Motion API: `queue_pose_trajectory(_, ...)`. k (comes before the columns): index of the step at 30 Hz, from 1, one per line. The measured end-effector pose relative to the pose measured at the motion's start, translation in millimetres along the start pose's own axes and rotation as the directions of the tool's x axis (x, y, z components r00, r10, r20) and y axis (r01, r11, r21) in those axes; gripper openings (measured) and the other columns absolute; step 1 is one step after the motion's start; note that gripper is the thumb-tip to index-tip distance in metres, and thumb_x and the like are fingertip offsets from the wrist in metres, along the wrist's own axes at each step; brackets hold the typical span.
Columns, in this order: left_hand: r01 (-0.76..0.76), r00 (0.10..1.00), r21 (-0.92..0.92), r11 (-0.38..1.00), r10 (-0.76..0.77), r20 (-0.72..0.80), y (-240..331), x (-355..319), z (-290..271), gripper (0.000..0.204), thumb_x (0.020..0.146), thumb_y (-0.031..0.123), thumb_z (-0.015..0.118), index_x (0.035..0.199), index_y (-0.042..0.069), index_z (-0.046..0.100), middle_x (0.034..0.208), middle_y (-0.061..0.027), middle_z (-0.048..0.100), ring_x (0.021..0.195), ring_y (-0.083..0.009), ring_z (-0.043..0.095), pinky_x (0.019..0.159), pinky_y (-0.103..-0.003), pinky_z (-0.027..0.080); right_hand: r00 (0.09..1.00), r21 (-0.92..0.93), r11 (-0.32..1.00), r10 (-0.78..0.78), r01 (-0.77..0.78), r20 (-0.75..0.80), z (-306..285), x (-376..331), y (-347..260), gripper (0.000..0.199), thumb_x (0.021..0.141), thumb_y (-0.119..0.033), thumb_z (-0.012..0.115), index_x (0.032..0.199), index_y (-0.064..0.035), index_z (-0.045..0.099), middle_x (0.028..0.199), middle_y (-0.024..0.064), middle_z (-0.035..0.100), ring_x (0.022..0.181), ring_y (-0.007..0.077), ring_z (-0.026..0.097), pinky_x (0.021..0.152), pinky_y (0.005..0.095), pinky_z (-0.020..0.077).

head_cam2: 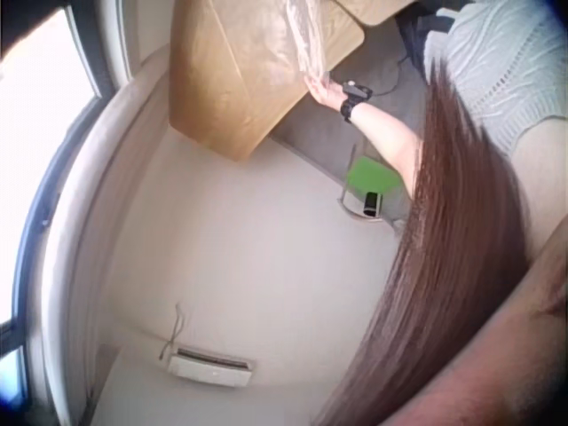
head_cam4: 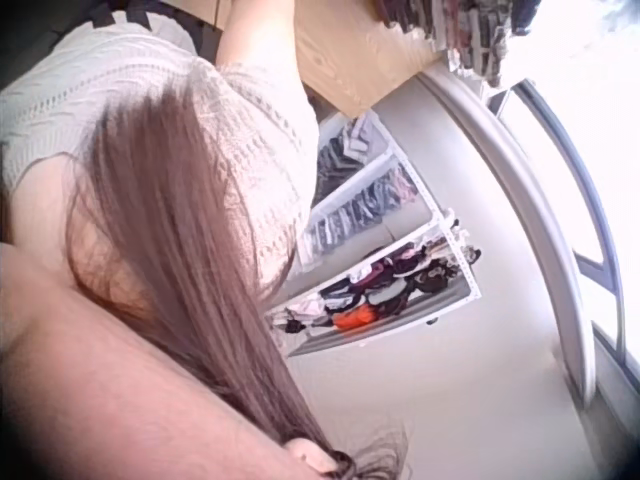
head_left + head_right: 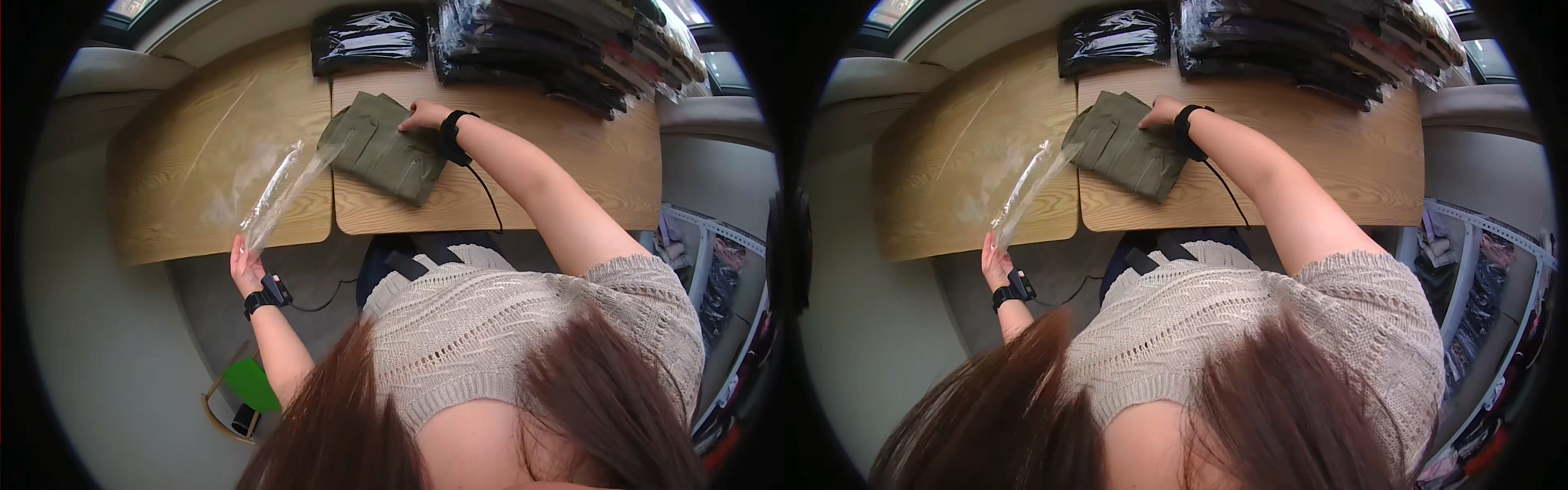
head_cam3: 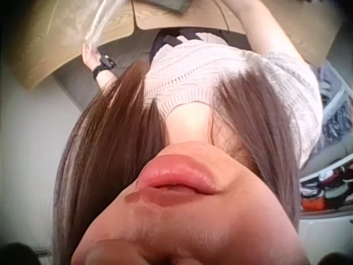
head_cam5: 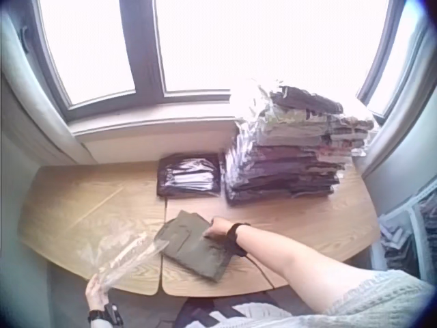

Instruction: Fold a green jacket, place it into a plastic bag, and reorganize other packaged clothing items on a desk.

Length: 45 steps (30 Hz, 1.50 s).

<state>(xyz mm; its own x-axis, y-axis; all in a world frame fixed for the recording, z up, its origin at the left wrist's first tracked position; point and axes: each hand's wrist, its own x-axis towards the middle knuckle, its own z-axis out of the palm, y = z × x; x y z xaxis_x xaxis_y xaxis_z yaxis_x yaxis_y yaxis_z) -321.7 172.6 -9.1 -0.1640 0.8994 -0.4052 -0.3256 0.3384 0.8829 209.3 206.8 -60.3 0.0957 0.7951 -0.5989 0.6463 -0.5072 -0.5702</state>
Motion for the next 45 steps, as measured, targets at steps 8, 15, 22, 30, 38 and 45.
queue_pose_trajectory(8, 0.194, 0.981, 0.105, 0.975, -0.192, -0.026, -25, 86, -35, 0.042, 0.09, 0.0, 0.052, 0.132, -0.001, 0.047, 0.125, -0.011, 0.057, 0.092, -0.0137, 0.06, 0.074, -0.023, 0.05, 0.932, -0.02, 0.953, 0.3, -0.303, 0.205, -10, 10, -21, 0.066, 0.062, -0.036, 0.084, 0.11, 0.0047, 0.064, 0.115, 0.0191, 0.063, 0.103, 0.0305, 0.061, 0.088, 0.0384, 0.0469)
queue_pose_trajectory(15, 0.185, 0.979, 0.288, 0.94, -0.201, 0.026, -20, 120, -39, 0.04, 0.091, 0.003, 0.054, 0.13, 0.003, 0.05, 0.116, -0.0062, 0.06, 0.083, -0.0098, 0.058, 0.068, -0.021, 0.048, 0.95, 0.416, 0.89, 0.054, -0.186, 0.308, -9, -38, -31, 0.058, 0.069, -0.016, 0.078, 0.121, -0.0032, 0.057, 0.109, 0.0132, 0.064, 0.1, 0.0258, 0.06, 0.088, 0.037, 0.0467)
queue_pose_trajectory(22, 0.032, 0.999, 0.548, 0.836, -0.039, 0.001, -21, 126, -47, 0.036, 0.091, 0.002, 0.05, 0.126, 0.002, 0.052, 0.118, -0.0075, 0.058, 0.099, -0.0152, 0.056, 0.087, -0.027, 0.044, 0.993, 0.306, 0.945, -0.105, 0.116, -0.051, -9, -100, -69, 0.049, 0.071, -0.013, 0.073, 0.116, -0.0017, 0.058, 0.103, 0.0139, 0.066, 0.095, 0.0242, 0.062, 0.086, 0.034, 0.0471)
queue_pose_trajectory(30, -0.347, 0.873, 0.862, 0.369, 0.463, 0.153, -1, 105, -30, 0.028, 0.084, 0.002, 0.053, 0.112, 0.005, 0.06, 0.132, -0.013, 0.046, 0.12, -0.0255, 0.045, 0.098, -0.034, 0.037, 0.549, -0.724, 0.589, -0.761, 0.36, -0.346, 4, -158, -44, 0.029, 0.064, -0.006, 0.065, 0.091, -0.0104, 0.055, 0.101, -0.0007, 0.062, 0.091, 0.0195, 0.054, 0.084, 0.0354, 0.0409)
queue_pose_trajectory(38, -0.637, 0.771, 0.681, 0.363, 0.272, 0.576, 20, 47, 123, 0.029, 0.085, 0.001, 0.052, 0.113, 0.006, 0.058, 0.136, -0.0134, 0.044, 0.122, -0.0287, 0.044, 0.094, -0.036, 0.039, 0.781, -0.62, 0.762, -0.499, 0.188, -0.376, 94, -173, 45, 0.041, 0.075, -0.006, 0.055, 0.115, -0.0088, 0.053, 0.132, 0.0055, 0.05, 0.116, 0.0247, 0.048, 0.098, 0.0386, 0.0365)
queue_pose_trajectory(45, -0.881, 0.359, 0.32, 0.348, 0.054, 0.932, -49, 4, 253, 0.038, 0.081, 0.007, 0.061, 0.119, 0.007, 0.055, 0.132, -0.016, 0.048, 0.123, -0.0349, 0.042, 0.102, -0.043, 0.035, 0.663, 0.264, 0.962, 0.15, 0.073, -0.733, 123, -176, 55, 0.04, 0.078, -0.009, 0.061, 0.116, -0.0012, 0.05, 0.116, 0.0141, 0.055, 0.108, 0.0247, 0.053, 0.092, 0.0379, 0.0422)
